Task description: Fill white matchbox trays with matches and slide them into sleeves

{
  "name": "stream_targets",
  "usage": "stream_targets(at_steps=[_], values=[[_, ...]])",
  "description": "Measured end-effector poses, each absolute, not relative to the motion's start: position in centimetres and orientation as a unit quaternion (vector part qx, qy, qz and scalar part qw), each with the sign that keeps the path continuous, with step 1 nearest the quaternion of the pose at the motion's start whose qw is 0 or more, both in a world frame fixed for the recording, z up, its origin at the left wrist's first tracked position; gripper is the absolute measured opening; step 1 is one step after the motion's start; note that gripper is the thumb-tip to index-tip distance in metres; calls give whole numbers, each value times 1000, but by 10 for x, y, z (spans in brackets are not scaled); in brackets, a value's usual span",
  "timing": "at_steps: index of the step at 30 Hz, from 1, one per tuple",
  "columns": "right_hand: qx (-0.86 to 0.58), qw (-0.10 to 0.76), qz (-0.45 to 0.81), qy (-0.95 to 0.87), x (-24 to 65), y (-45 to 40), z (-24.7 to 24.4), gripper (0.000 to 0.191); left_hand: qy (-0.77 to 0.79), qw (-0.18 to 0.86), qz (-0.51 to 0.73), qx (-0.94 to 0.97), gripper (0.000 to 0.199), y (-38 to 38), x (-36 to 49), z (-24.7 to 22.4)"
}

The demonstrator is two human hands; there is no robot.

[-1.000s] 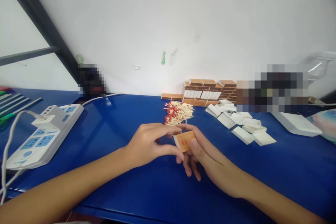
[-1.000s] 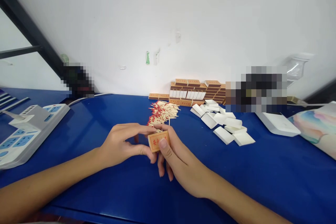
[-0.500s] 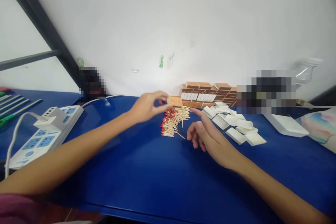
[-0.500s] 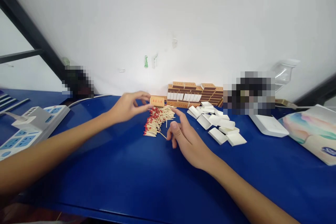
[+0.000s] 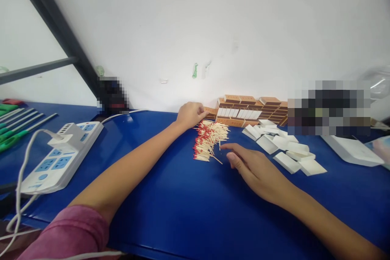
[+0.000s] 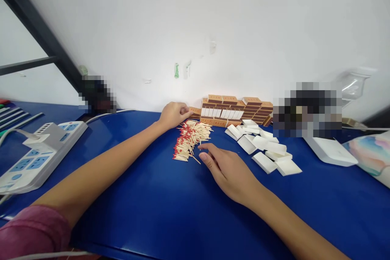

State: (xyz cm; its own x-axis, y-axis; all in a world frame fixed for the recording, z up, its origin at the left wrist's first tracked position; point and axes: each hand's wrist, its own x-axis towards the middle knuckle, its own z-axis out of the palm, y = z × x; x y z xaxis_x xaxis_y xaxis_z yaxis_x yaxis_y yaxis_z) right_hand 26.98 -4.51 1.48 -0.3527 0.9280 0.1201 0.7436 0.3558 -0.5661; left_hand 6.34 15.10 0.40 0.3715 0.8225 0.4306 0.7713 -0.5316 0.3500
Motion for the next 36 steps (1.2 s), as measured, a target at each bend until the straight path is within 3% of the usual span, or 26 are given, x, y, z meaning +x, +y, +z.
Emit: stream_targets(at_steps=[15,23,30,36], values=[[-507,216,205,-809,272,-42,18,43,508,9,207,836,37,149,65,4],[-528,226,167,-802,278,-37,16,38,505,22,242,828,40,130,46,34],[-614,230,38,-754,322,-15,31,38,402,44,264,876,30,26,18,31],[-732,165,8,-661,382,0,47,29,239,-52,289,926,29,-8,-5,12]])
